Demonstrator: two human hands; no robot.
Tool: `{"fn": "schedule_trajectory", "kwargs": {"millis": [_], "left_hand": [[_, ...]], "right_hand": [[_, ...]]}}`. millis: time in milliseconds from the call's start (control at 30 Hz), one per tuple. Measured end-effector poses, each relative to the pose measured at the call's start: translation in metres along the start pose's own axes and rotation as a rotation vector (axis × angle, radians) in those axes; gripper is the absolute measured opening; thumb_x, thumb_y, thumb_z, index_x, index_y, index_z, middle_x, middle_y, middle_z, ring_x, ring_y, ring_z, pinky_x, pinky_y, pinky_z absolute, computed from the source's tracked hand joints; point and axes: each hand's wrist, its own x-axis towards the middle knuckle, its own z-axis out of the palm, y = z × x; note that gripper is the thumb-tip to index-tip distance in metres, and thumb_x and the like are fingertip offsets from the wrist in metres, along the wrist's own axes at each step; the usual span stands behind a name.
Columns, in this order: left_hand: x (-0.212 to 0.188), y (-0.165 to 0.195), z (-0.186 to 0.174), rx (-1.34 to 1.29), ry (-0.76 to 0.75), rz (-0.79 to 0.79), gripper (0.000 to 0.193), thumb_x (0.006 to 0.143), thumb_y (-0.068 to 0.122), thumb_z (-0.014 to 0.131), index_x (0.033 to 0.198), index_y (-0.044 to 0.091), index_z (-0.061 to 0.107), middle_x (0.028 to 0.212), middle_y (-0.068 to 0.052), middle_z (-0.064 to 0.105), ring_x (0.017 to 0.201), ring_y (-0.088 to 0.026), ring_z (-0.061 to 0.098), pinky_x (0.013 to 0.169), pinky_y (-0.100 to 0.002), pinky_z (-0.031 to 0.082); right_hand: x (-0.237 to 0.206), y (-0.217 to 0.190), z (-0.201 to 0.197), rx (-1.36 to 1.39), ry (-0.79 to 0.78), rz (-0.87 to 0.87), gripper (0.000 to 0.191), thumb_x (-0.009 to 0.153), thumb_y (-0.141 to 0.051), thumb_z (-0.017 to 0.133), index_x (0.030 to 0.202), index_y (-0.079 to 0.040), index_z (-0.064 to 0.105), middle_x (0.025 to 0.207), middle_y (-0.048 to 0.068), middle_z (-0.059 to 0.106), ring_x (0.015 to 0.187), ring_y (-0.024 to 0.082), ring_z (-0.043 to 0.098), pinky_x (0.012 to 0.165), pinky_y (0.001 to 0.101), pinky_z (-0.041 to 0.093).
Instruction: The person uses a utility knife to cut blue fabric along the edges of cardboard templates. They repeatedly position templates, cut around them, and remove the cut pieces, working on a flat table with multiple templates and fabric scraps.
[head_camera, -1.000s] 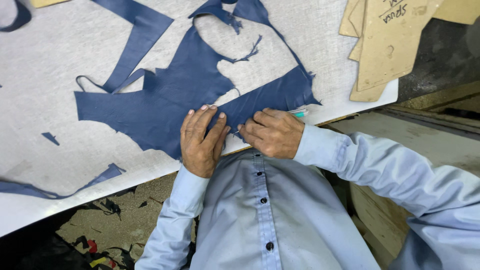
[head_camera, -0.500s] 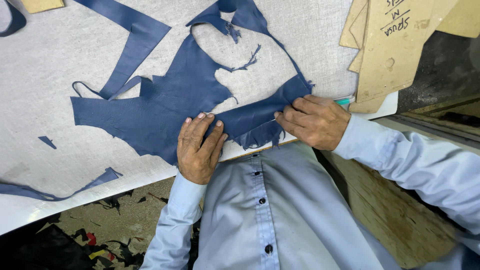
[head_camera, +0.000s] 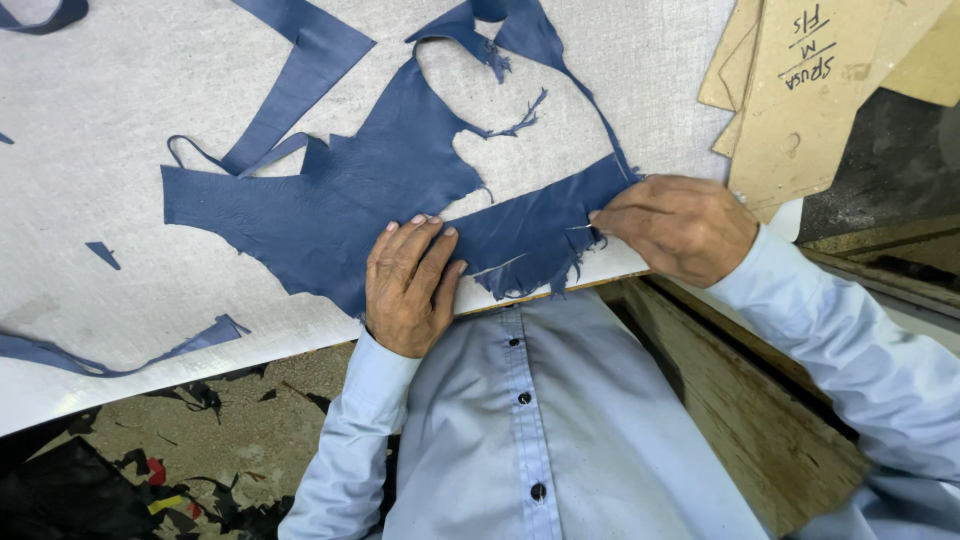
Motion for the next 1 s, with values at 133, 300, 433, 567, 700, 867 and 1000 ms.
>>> {"fn": "schedule_trajectory", "kwargs": {"millis": [133,300,433,567,700,867,1000], "left_hand": [[0.004,0.006,-0.003,0.007,-0.009,0.014,0.043,0.095,0.021,0.082,0.133,0.008,0.066,0.140,-0.012,0.060,0.137,-0.029,0.055,0.121,-0.052,0.040],[0.016,0.031,0.012,0.112,-0.048,0.072,0.056,0.097,0.050,0.076,0.139,0.015,0.065,0.143,-0.015,0.049,0.137,-0.038,0.041,0.121,-0.063,0.029],[0.025,0.040,0.028,0.232,-0.111,0.064,0.060,0.096,0.060,0.072,0.144,0.025,0.064,0.144,-0.013,0.047,0.133,-0.037,0.039,0.122,-0.067,0.023],[0.025,0.034,0.032,0.250,-0.136,0.075,0.064,0.096,0.065,0.074,0.147,0.028,0.063,0.145,-0.011,0.047,0.131,-0.036,0.040,0.123,-0.065,0.020],[0.021,0.030,0.031,0.235,-0.153,0.080,0.066,0.094,0.066,0.075,0.146,0.028,0.064,0.144,-0.011,0.047,0.130,-0.037,0.039,0.123,-0.065,0.019],[0.023,0.032,0.031,0.199,-0.138,0.064,0.066,0.092,0.065,0.078,0.145,0.028,0.064,0.143,-0.011,0.048,0.131,-0.037,0.040,0.123,-0.065,0.020],[0.026,0.033,0.028,0.192,-0.111,0.079,0.066,0.091,0.062,0.079,0.144,0.026,0.065,0.143,-0.012,0.048,0.131,-0.038,0.040,0.123,-0.066,0.020]], "right_hand": [[0.004,-0.003,0.013,-0.093,-0.043,-0.137,0.032,0.078,-0.002,0.072,0.110,-0.005,0.077,0.100,0.007,0.073,0.086,0.023,0.070,0.072,0.0353,0.059],[0.012,-0.006,0.020,-0.136,-0.088,-0.206,0.032,0.080,-0.008,0.071,0.112,-0.004,0.076,0.100,0.005,0.070,0.087,0.020,0.067,0.071,0.0335,0.057],[0.017,-0.012,0.021,-0.188,-0.130,-0.252,0.036,0.078,-0.009,0.069,0.112,0.000,0.075,0.097,0.006,0.068,0.083,0.021,0.064,0.068,0.0331,0.056],[0.008,-0.011,0.026,-0.226,-0.080,-0.255,0.033,0.081,-0.008,0.069,0.112,0.002,0.073,0.092,0.005,0.065,0.083,0.020,0.062,0.069,0.0330,0.056],[-0.017,0.008,0.021,-0.255,-0.089,-0.238,0.033,0.080,-0.006,0.070,0.111,0.004,0.074,0.094,0.008,0.067,0.084,0.022,0.065,0.071,0.0352,0.057],[-0.040,0.037,-0.024,-0.460,-0.110,-0.170,0.026,0.090,-0.008,0.071,0.114,0.001,0.076,0.101,0.014,0.075,0.091,0.024,0.071,0.077,0.0366,0.059],[-0.056,0.027,-0.074,-0.613,-0.153,-0.078,0.026,0.082,0.003,0.070,0.107,0.002,0.075,0.093,0.012,0.076,0.082,0.026,0.074,0.071,0.0381,0.062]]}}
